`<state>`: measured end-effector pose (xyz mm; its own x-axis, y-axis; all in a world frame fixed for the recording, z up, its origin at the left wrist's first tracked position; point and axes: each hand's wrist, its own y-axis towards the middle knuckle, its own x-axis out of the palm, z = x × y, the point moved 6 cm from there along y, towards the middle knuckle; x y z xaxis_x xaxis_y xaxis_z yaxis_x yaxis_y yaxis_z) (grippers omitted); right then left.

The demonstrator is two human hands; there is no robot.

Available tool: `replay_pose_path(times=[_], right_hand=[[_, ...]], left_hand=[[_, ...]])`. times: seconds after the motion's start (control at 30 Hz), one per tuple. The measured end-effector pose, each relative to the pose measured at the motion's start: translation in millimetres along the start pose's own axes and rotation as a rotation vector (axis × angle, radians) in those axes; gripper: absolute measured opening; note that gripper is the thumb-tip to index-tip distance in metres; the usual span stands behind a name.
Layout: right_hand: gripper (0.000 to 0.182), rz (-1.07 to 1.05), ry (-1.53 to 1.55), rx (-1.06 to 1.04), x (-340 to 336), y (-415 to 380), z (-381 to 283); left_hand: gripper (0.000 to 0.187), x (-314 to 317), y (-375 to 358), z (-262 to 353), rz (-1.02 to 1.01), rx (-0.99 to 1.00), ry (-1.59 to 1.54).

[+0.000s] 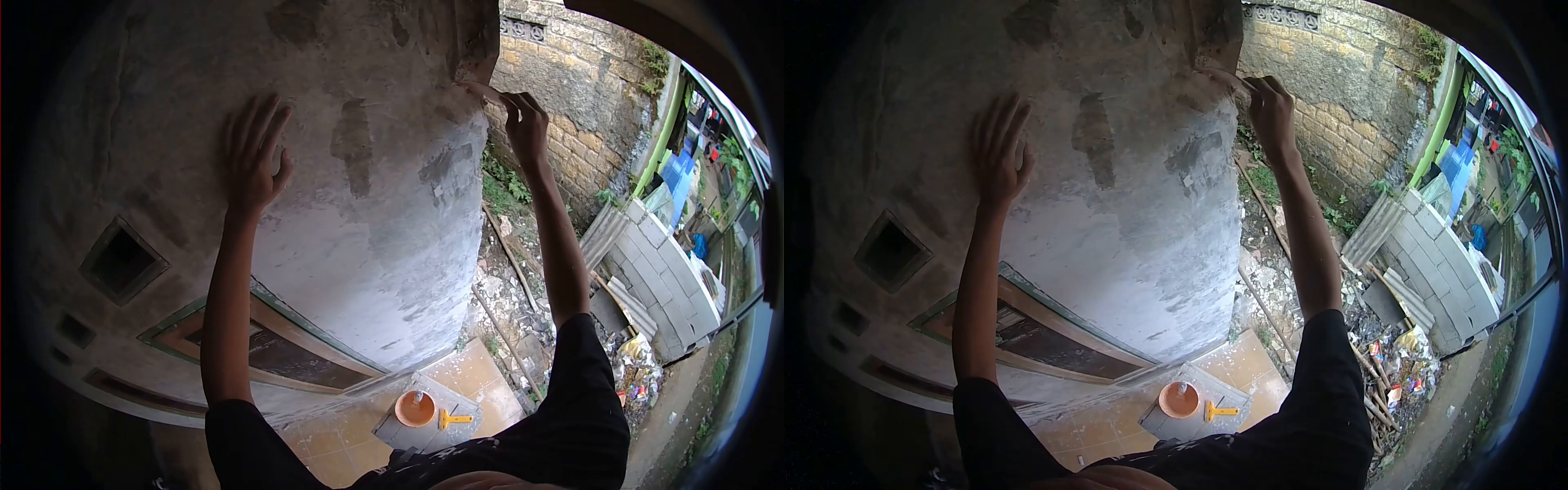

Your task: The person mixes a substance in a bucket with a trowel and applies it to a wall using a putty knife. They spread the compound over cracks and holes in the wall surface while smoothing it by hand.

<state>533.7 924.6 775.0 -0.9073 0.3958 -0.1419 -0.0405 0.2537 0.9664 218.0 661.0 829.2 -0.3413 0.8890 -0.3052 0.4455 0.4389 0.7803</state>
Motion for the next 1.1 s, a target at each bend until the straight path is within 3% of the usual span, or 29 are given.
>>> replay_pose_path(times=[0.1, 0.23, 0.37, 0.43, 0.5, 0.63, 0.67, 0.7, 0.73, 0.77, 0.8, 0.87, 0.9, 0.97, 1.1], right_hand=[[0.021, 0.079, -0.027, -0.051, -18.1, -18.8, -9.1], [0.027, -0.153, -0.115, 0.293, 15.4, -42.0, -24.8], [0.031, -0.196, -0.1, 0.349, 49.3, -51.4, -86.9], [0.028, -0.114, 0.032, 0.228, 61.5, -51.6, -131.2], [0.027, -0.167, 0.211, 0.137, 59.2, -46.5, -178.4], [0.01, -0.087, 0.498, 0.061, 55.8, -26.0, -195.4], [0.01, -0.207, 0.381, 0.134, 62.0, -25.0, -178.1], [0.011, -0.178, 0.203, 0.047, 63.9, -24.9, -159.6], [0.014, -0.301, -0.016, -0.052, 74.0, -29.5, -130.7], [0.015, -0.318, -0.003, -0.097, 78.1, -38.7, -94.8], [0.02, -0.303, 0.27, 0.213, 79.1, -50.0, -48.3], [0.027, -0.261, 0.451, 0.584, 62.5, -72.7, 26.5], [0.033, -0.209, 0.118, 0.457, 64.4, -85.8, 85.4], [0.039, -0.192, -0.253, 0.509, 12.9, -77.0, 78.0], [0.04, -0.096, -0.292, 0.414, -6.4, -52.4, 49.6]], left_hand=[[0.05, -0.2, -0.9, 0.1, 0.0, -0.007, 0.01], [0.05, -0.4, -0.5, 0.1, 0.001, -0.011, 0.02], [0.051, -1.9, 0.7, 1.2, 0.021, -0.015, 0.006], [0.052, -3.2, 2.4, 2.8, 0.011, -0.024, 0.004], [0.053, -6.3, 3.3, 3.3, 0.002, -0.033, 0.008], [0.059, -8.2, 1.3, 1.7, 0.037, -0.031, -0.065], [0.059, -8.2, 1.3, 1.4, 0.031, -0.041, -0.084], [0.059, -8.2, 1.8, 0.9, 0.029, -0.051, -0.104], [0.059, -7.6, 1.4, 0.6, 0.021, -0.055, -0.11], [0.059, -6.6, 3.1, 0.2, 0.028, -0.057, -0.101], [0.059, -6.7, 3.5, 0.6, 0.05, -0.05, -0.12], [0.058, -7.1, 0.1, 0.6, 0.06, -0.039, -0.123], [0.058, -9.3, 2.1, -0.7, 0.081, -0.037, -0.096], [0.059, -8.6, 0.4, 0.8, 0.048, -0.046, -0.126], [0.063, -12.0, 2.7, 2.5, -0.031, -0.053, -0.144]])
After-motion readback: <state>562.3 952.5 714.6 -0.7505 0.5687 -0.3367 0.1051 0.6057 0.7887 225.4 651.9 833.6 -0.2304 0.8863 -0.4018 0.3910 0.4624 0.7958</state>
